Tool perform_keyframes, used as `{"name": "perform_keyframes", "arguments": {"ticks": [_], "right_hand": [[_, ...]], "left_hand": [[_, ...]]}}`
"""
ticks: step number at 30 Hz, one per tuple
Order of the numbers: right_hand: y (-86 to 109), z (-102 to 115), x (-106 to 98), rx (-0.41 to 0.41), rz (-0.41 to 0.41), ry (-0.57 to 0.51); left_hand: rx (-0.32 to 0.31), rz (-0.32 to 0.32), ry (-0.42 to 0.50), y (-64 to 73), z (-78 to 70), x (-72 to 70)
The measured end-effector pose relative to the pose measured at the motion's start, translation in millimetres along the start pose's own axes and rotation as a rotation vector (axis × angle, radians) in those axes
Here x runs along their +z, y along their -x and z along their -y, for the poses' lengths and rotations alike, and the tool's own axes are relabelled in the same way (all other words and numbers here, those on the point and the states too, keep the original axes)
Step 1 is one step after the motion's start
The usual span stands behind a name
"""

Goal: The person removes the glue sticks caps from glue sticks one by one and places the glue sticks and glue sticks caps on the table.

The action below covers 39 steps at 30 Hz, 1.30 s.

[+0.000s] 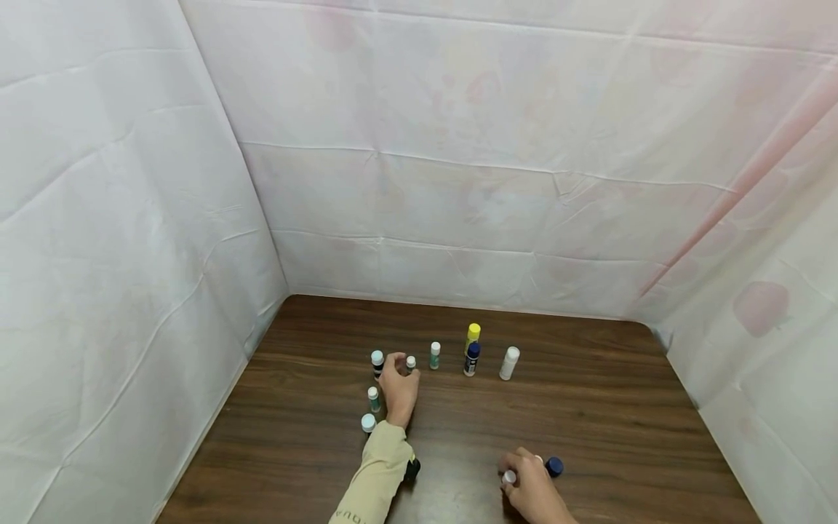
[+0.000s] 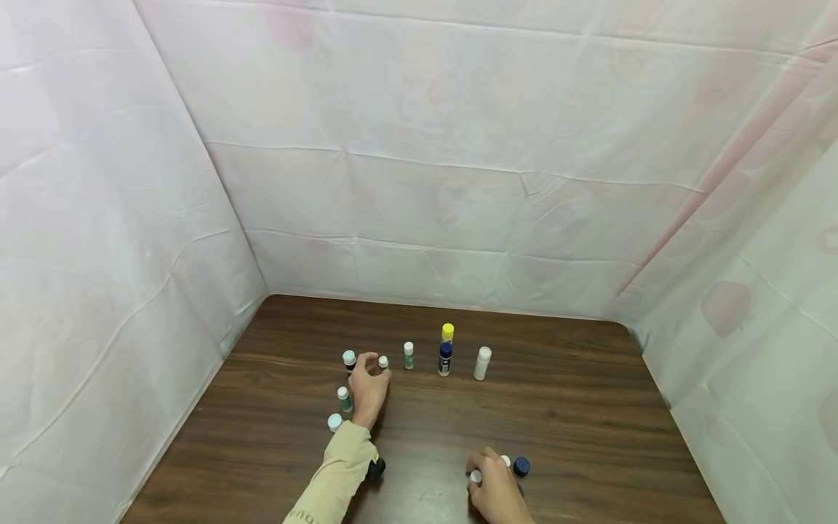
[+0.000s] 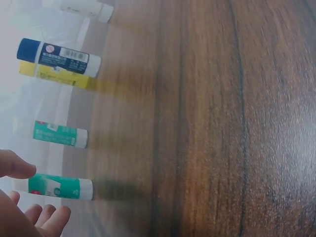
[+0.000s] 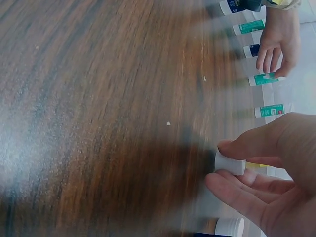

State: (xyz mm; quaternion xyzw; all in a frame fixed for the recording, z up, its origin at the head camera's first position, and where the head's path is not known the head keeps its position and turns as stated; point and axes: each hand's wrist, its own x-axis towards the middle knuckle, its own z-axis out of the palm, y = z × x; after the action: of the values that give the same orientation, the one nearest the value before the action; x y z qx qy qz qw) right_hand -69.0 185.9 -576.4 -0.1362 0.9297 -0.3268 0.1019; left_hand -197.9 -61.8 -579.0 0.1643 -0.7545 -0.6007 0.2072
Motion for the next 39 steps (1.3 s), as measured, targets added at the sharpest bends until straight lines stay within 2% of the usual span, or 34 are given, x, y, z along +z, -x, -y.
{"name": "perform_keyframes", "arguments": {"ticks": [7,12,17,21,26,33,39], "right_hand": [[1.0,-1,-1,-0.005,-0.005,0.003],[2.1,1,-3,-0.015,-0.013,-0.011],[3.9,5,-8,0.015,-0.020,-0.061],[5.2,9,-11,0.011,-0.063,-0.078],[5.7,14,-13,0.004,-0.156,-0.078],[2.9,25,-18,0.052,-0.274,-0.143],[-3.2,29,-22,0.052,-0.337,-0.118]], "left_hand": [[0.048,0.017,0.056,3.3,-11.4,0.5],[0.069,0.030,0.046,3.5,-19.8,-0.9],[0.101,0.047,0.041,4.7,-30.2,-4.3],[0.102,0.053,0.026,6.1,-38.5,-6.8],[0.085,0.079,0.022,7.9,-44.4,-7.7],[0.104,0.132,0.045,8.3,-43.9,-6.0],[0.120,0.145,0.083,7.4,-41.2,-2.1]]}}
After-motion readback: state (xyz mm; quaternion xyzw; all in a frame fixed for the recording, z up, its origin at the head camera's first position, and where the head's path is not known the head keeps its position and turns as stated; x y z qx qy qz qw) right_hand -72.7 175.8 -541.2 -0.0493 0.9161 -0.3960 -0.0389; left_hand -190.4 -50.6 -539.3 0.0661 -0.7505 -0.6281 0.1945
